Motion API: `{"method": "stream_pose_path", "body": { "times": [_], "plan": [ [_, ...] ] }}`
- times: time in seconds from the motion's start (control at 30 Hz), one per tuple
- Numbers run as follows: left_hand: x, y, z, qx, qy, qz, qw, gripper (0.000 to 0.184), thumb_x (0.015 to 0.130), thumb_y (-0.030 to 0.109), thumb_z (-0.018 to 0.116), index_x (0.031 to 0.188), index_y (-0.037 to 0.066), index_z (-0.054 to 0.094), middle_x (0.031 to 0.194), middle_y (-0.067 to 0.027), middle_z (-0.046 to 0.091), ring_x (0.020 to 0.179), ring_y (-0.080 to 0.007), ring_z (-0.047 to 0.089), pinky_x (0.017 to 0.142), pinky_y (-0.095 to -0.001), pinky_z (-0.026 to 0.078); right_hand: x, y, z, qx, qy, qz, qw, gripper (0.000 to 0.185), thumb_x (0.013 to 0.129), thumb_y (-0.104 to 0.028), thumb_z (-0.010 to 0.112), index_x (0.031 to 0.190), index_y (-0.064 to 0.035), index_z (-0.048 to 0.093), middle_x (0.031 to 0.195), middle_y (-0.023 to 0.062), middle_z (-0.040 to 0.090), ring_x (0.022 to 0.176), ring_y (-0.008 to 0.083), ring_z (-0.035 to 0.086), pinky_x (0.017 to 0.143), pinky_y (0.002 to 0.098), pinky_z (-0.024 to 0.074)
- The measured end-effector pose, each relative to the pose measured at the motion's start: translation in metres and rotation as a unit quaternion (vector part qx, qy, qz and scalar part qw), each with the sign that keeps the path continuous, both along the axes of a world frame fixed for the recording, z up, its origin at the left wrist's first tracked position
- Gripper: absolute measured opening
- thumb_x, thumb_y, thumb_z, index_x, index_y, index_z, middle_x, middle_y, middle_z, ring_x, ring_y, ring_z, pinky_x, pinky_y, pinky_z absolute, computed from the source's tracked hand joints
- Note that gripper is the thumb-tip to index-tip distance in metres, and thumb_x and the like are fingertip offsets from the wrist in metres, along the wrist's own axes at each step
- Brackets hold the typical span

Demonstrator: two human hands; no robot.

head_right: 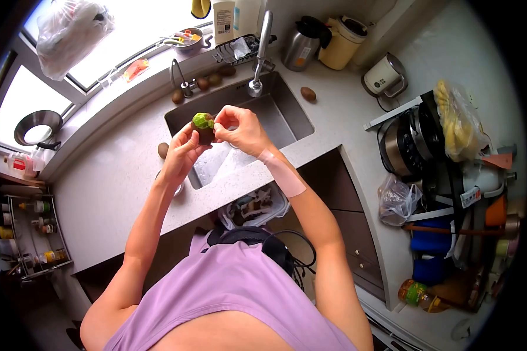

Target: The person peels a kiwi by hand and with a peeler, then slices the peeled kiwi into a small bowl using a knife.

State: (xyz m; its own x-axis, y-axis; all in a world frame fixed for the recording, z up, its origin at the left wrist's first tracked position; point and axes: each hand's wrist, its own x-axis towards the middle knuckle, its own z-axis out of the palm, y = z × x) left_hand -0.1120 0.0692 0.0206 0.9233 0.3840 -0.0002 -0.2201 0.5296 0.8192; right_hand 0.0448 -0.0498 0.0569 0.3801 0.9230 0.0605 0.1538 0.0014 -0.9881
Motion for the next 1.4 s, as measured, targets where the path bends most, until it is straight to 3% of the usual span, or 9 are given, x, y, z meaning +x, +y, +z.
{"method": "stream_pose_path", "body": {
  "times": [0.17, 0.23, 0.3, 0.43, 0.5, 0.57, 0.7, 1.03, 1.4],
  "plan": [
    [0.004, 0.003, 0.003, -0.05, -0.032, -0.018, 0.998, 0.044, 0.097, 0.028, 0.055, 0.131, 0.0, 0.047, 0.125, -0.0128, 0.058, 0.109, -0.0203, 0.061, 0.096, -0.0354, 0.049, 0.012, -0.008, 0.0, 0.013, 0.175, 0.006, 0.984, 0.01, 0.091, -0.011, 0.064, 0.089, -0.0036, 0.058, 0.088, 0.0054, 0.065, 0.081, 0.0114, 0.065, 0.076, 0.0264, 0.0557],
    [0.005, 0.006, 0.003, -0.069, -0.038, -0.012, 0.997, 0.047, 0.097, 0.03, 0.055, 0.131, -0.001, 0.047, 0.126, -0.0163, 0.057, 0.105, -0.0245, 0.063, 0.096, -0.037, 0.05, 0.024, -0.013, -0.006, 0.01, 0.186, 0.004, 0.983, 0.01, 0.09, -0.011, 0.065, 0.088, -0.0035, 0.058, 0.092, 0.008, 0.066, 0.084, 0.0135, 0.066, 0.079, 0.0284, 0.0568],
    [0.006, 0.009, 0.006, -0.061, -0.045, -0.011, 0.997, 0.047, 0.096, 0.027, 0.056, 0.132, -0.002, 0.045, 0.131, -0.0189, 0.054, 0.105, -0.0256, 0.063, 0.092, -0.0331, 0.053, 0.028, -0.014, -0.012, 0.018, 0.111, -0.049, 0.992, 0.01, 0.089, -0.009, 0.065, 0.087, -0.0023, 0.058, 0.093, 0.0089, 0.066, 0.086, 0.0141, 0.066, 0.08, 0.0289, 0.057],
    [0.011, 0.009, 0.007, 0.012, -0.016, 0.005, 1.0, 0.047, 0.096, 0.027, 0.058, 0.132, 0.0, 0.045, 0.128, -0.0167, 0.056, 0.106, -0.0255, 0.063, 0.093, -0.0342, 0.052, 0.019, -0.008, -0.003, 0.036, 0.037, -0.085, 0.995, 0.012, 0.086, -0.004, 0.068, 0.085, -0.0011, 0.056, 0.092, 0.0089, 0.065, 0.087, 0.0138, 0.066, 0.081, 0.0284, 0.0566],
    [0.014, 0.005, 0.009, 0.064, -0.002, 0.028, 0.998, 0.041, 0.096, 0.021, 0.059, 0.129, 0.0, 0.048, 0.12, -0.0091, 0.06, 0.105, -0.0188, 0.062, 0.095, -0.0345, 0.049, 0.014, -0.002, 0.001, 0.041, 0.035, -0.096, 0.994, 0.013, 0.086, -0.003, 0.068, 0.085, -0.0005, 0.056, 0.09, 0.008, 0.065, 0.084, 0.0129, 0.066, 0.079, 0.0271, 0.0567],
    [0.016, 0.002, 0.009, 0.08, 0.008, 0.037, 0.996, 0.041, 0.095, 0.02, 0.061, 0.129, 0.0, 0.049, 0.12, -0.0084, 0.06, 0.106, -0.0174, 0.061, 0.095, -0.0338, 0.049, 0.01, 0.002, 0.009, 0.056, -0.023, -0.122, 0.991, 0.013, 0.086, -0.003, 0.068, 0.084, -0.0007, 0.055, 0.087, 0.0073, 0.065, 0.081, 0.0124, 0.066, 0.076, 0.0263, 0.057],
    [0.02, 0.003, 0.006, 0.122, 0.019, 0.061, 0.99, 0.043, 0.092, 0.019, 0.065, 0.127, 0.001, 0.05, 0.12, -0.0069, 0.06, 0.108, -0.0143, 0.059, 0.096, -0.0317, 0.048, 0.0, 0.002, 0.023, 0.061, -0.153, -0.149, 0.975, 0.01, 0.084, -0.001, 0.066, 0.093, -0.0003, 0.066, 0.09, 0.0067, 0.068, 0.082, 0.0124, 0.067, 0.076, 0.026, 0.0566],
    [0.026, 0.002, 0.007, 0.184, 0.037, 0.109, 0.976, 0.045, 0.088, 0.015, 0.071, 0.125, 0.003, 0.049, 0.121, -0.0064, 0.058, 0.111, -0.0138, 0.057, 0.096, -0.0272, 0.047, -0.001, 0.004, 0.022, 0.089, -0.273, -0.158, 0.945, 0.016, 0.081, -0.001, 0.069, 0.096, 0.0017, 0.069, 0.086, 0.0124, 0.068, 0.077, 0.019, 0.069, 0.069, 0.0273, 0.0556],
    [0.026, 0.001, 0.011, 0.193, 0.033, 0.117, 0.974, 0.046, 0.087, 0.013, 0.071, 0.125, 0.003, 0.049, 0.121, -0.0066, 0.059, 0.112, -0.015, 0.057, 0.096, -0.0274, 0.048, -0.003, 0.008, 0.021, 0.085, -0.267, -0.163, 0.946, 0.01, 0.081, -0.002, 0.068, 0.09, 0.0032, 0.065, 0.081, 0.012, 0.065, 0.074, 0.0199, 0.068, 0.068, 0.0287, 0.0547]
  ]
}}
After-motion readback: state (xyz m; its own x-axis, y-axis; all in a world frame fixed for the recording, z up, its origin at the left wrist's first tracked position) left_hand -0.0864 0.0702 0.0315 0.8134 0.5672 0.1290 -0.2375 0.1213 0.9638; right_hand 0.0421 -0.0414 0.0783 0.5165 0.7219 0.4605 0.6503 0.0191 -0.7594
